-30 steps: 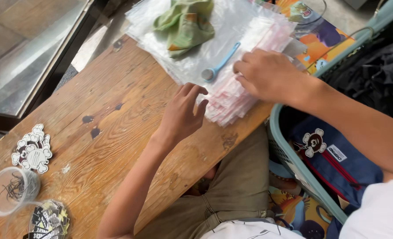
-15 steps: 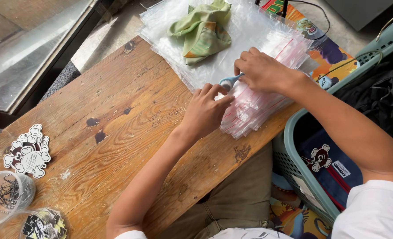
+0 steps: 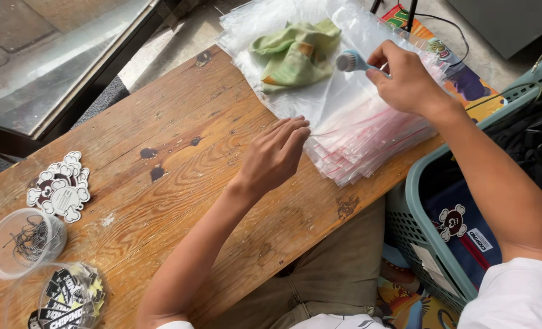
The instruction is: The person attaches a decorative charm to the zipper of a blue bag. They then wipe a clear plastic bag with a cloth, place the bag inside, add a sticker, and seal the package.
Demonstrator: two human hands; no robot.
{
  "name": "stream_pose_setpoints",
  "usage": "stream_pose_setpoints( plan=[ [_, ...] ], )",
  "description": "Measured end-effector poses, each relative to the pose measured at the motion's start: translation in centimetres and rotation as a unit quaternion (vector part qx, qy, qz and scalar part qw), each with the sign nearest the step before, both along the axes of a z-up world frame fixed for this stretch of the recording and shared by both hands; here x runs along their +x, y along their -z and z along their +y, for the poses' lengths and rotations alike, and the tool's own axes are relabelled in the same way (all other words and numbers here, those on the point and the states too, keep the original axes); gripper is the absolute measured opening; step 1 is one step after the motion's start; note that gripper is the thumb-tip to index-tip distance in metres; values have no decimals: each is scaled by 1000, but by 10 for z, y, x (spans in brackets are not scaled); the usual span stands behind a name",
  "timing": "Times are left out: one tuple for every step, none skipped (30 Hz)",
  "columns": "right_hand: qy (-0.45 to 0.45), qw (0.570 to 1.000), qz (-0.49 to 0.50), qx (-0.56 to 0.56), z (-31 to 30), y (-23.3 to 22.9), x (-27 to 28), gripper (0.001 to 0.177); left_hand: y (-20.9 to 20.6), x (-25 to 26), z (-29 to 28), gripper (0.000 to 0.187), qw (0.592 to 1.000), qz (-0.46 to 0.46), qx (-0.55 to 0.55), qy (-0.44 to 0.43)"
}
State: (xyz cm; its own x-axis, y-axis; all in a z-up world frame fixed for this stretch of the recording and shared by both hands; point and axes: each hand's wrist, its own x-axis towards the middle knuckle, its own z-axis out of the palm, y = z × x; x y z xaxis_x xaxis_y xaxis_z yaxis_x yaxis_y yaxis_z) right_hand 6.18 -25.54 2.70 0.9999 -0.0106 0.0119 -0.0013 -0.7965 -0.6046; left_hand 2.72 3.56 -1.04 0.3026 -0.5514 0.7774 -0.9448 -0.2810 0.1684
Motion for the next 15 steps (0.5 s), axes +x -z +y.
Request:
stream_pose_setpoints(
  plan=[
    [-2,1000,0,1,2,2,-1,15,-2,-3,8,13,1000,0,1,-2],
    [9,1000,4,0,4,3,-1,14,-4,-6,15,12,1000,-17,8,-5],
    [22,1000,7,-2,5,4,-2,13,-6,-9,22,11,999,-34,15,-6],
    [20,1000,6,-3,5,8,-2,13,-6,-14,31,11,999,-35,14,-8],
    [15,999,8,-30,6,12,-2,16,-6,-20,40,11,998,-42,36,-5],
    [10,998,10,-57,6,16,-2,18,-7,-25,49,11,997,-50,59,-3],
    [8,998,9,-58,7,20,-2,18,-4,-31,59,11,997,-51,58,-5],
    [7,996,20,-86,9,24,-2,19,-2,-38,70,9,995,-60,82,-7],
    [4,993,31,-114,11,28,-2,21,1,-45,82,6,992,-68,106,-10],
    [0,993,30,-114,3,44,2,21,7,-51,92,6,992,-68,107,-14],
    [-17,985,1,-172,-4,59,8,19,13,-58,102,8,991,-80,100,-32],
    [-35,972,-29,-229,-11,75,13,19,19,-65,113,10,990,-92,94,-49],
    [-42,972,-30,-227,-14,83,18,19,22,-72,124,10,990,-90,96,-56],
    [-56,950,-59,-301,-16,91,22,23,25,-79,135,8,988,-90,103,-67],
    [-72,921,-89,-371,-16,99,27,28,28,-87,146,7,987,-90,110,-79]
  ],
)
